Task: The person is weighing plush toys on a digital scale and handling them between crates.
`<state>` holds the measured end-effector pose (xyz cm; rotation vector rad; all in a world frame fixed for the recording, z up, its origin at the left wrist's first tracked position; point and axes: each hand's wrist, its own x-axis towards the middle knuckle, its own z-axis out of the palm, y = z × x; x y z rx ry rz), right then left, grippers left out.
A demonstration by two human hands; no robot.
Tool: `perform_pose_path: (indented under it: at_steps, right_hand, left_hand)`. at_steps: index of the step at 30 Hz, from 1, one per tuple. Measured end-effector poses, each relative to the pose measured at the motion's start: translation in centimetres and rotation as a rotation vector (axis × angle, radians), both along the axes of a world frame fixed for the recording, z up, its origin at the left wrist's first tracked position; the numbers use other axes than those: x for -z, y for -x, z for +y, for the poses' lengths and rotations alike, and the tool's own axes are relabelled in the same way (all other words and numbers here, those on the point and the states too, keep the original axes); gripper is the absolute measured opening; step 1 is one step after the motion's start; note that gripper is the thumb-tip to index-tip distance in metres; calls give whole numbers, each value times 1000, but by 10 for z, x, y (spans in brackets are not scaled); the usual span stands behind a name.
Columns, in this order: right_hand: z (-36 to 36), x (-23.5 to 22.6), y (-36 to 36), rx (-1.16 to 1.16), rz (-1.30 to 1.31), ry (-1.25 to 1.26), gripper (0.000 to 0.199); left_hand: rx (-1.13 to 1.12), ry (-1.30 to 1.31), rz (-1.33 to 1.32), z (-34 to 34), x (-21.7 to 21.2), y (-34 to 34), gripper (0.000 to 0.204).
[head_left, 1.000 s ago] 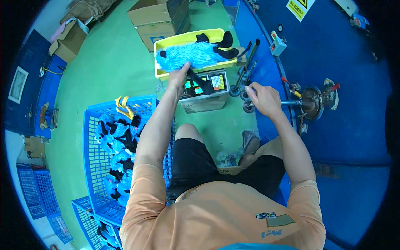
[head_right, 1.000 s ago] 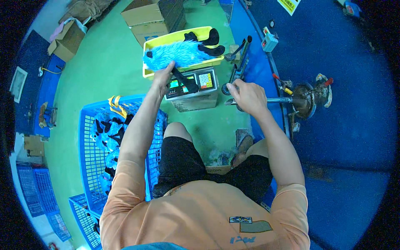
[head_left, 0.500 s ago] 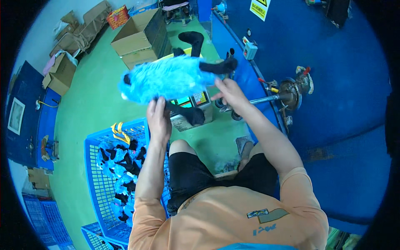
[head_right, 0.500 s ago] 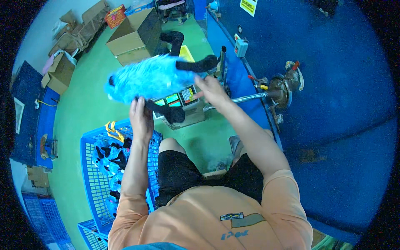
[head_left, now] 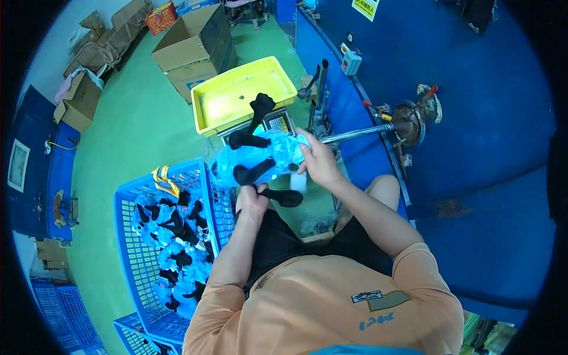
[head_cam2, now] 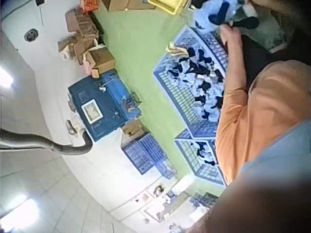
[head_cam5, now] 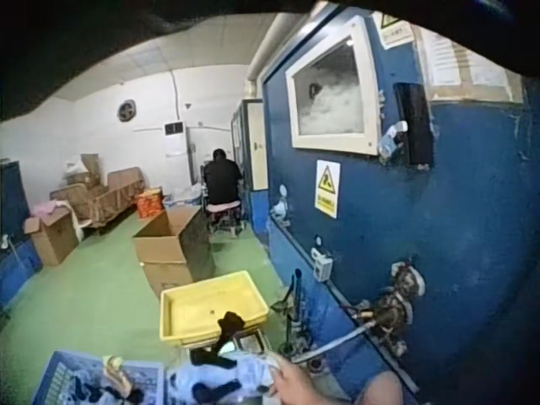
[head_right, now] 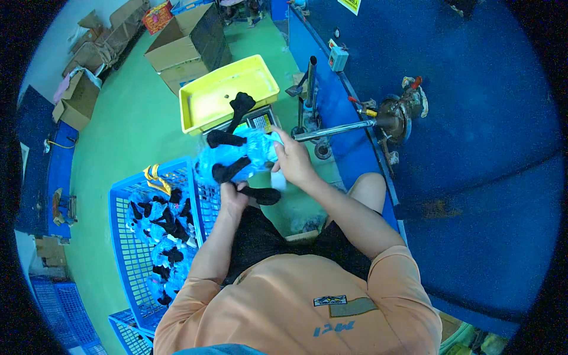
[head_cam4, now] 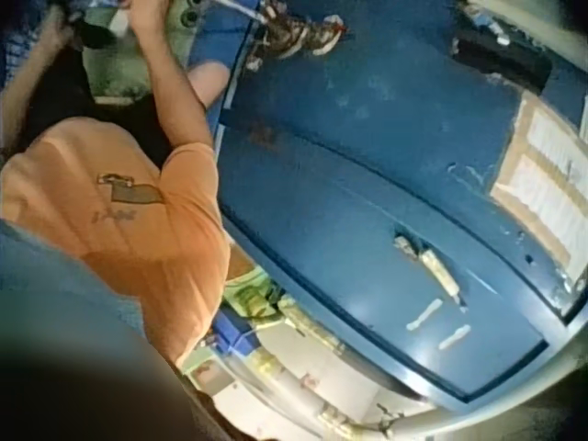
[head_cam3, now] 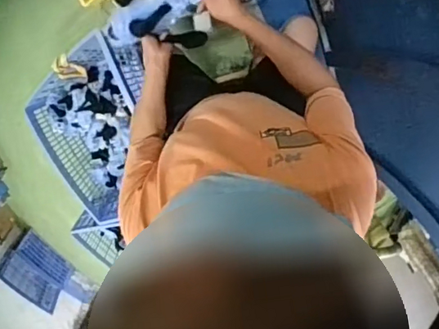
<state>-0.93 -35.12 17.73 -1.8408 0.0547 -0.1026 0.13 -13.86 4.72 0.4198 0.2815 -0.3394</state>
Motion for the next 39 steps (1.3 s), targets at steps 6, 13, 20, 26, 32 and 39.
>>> perform_pose_path:
  at_steps: [6, 13, 20, 26, 32, 39]
  right_hand:
    - [-63, -10, 7, 275, -116, 497, 47]
    - [-157, 7, -6, 673, -543, 771, 30]
    - [-90, 8, -36, 311, -516, 940, 20]
    - [-160, 17, -44, 336, -462, 1128, 20]
    - [-157, 12, -39, 374, -459, 1137, 21]
    - [-116, 7, -43, 346, -443, 1093, 20]
  left_hand:
    - [-28, -47, 170, -94, -73, 20, 32]
    - [81, -372, -57, -149, -65, 27, 28]
    - [108, -467, -21, -161, -60, 28, 23]
    - [155, -552, -49, -224, -54, 22, 19]
    - [201, -567, -82, -211, -56, 19, 19]
    - [190, -599, -81, -173, -46, 16, 20]
